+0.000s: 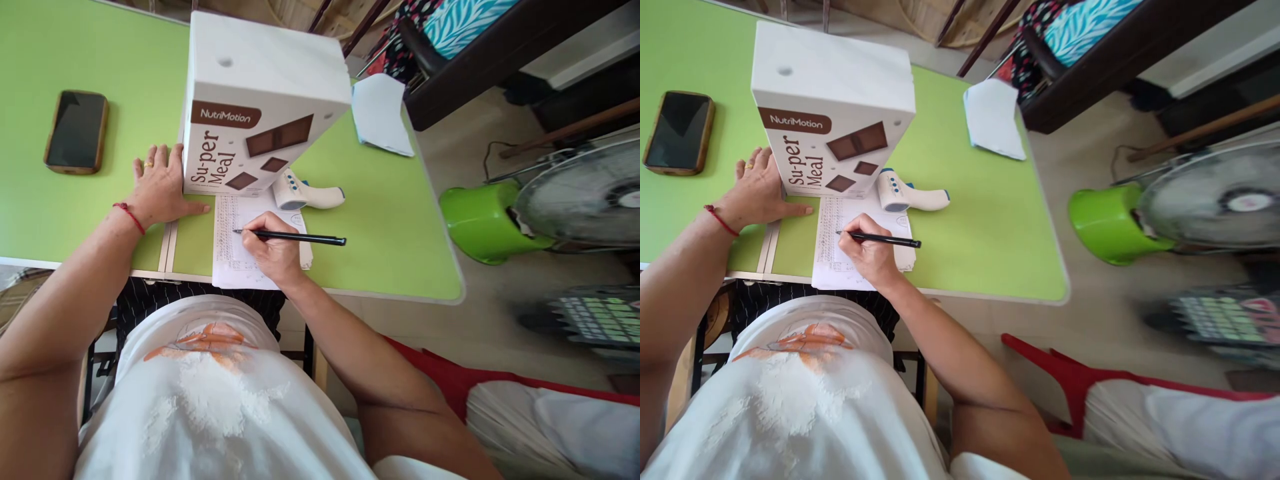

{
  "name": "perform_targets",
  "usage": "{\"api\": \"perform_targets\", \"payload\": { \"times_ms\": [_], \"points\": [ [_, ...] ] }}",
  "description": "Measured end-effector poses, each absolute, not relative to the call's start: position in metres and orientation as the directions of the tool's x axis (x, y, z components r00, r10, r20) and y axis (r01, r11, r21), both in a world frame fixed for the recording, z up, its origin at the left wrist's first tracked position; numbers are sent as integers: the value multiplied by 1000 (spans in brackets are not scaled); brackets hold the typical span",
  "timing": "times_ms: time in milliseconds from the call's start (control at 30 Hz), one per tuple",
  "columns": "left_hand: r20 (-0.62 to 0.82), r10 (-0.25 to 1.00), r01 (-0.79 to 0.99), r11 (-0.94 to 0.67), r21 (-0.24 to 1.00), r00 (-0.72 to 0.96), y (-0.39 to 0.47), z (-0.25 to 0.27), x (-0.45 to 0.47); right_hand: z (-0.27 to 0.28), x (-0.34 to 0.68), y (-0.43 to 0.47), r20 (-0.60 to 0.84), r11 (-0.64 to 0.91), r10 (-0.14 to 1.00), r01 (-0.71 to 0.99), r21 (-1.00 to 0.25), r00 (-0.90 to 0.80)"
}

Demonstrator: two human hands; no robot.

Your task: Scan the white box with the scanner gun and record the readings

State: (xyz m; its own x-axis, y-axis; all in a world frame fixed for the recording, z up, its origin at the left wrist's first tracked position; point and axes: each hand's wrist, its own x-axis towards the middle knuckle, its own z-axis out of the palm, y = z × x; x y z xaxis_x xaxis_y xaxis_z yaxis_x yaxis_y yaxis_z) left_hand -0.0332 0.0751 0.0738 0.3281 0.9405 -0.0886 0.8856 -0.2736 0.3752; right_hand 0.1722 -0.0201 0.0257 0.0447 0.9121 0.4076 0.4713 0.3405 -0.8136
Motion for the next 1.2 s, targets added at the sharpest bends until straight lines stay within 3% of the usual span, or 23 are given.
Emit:
{"api": "perform_targets", "payload": {
  "times_ms": [300, 567, 1200],
  "points": [
    [-137, 942, 908, -246, 340, 307, 72, 80, -30, 25, 174, -20, 413, 356, 910, 460, -813, 25],
    [-97, 935, 878, -279, 389, 341, 77, 75, -34, 26, 172, -20, 378, 285, 920, 491, -823, 100],
    [-113, 937, 889, -269, 371, 330, 77, 77, -34, 25, 173, -20, 414, 334, 908, 489, -806, 63]
  ]
}}
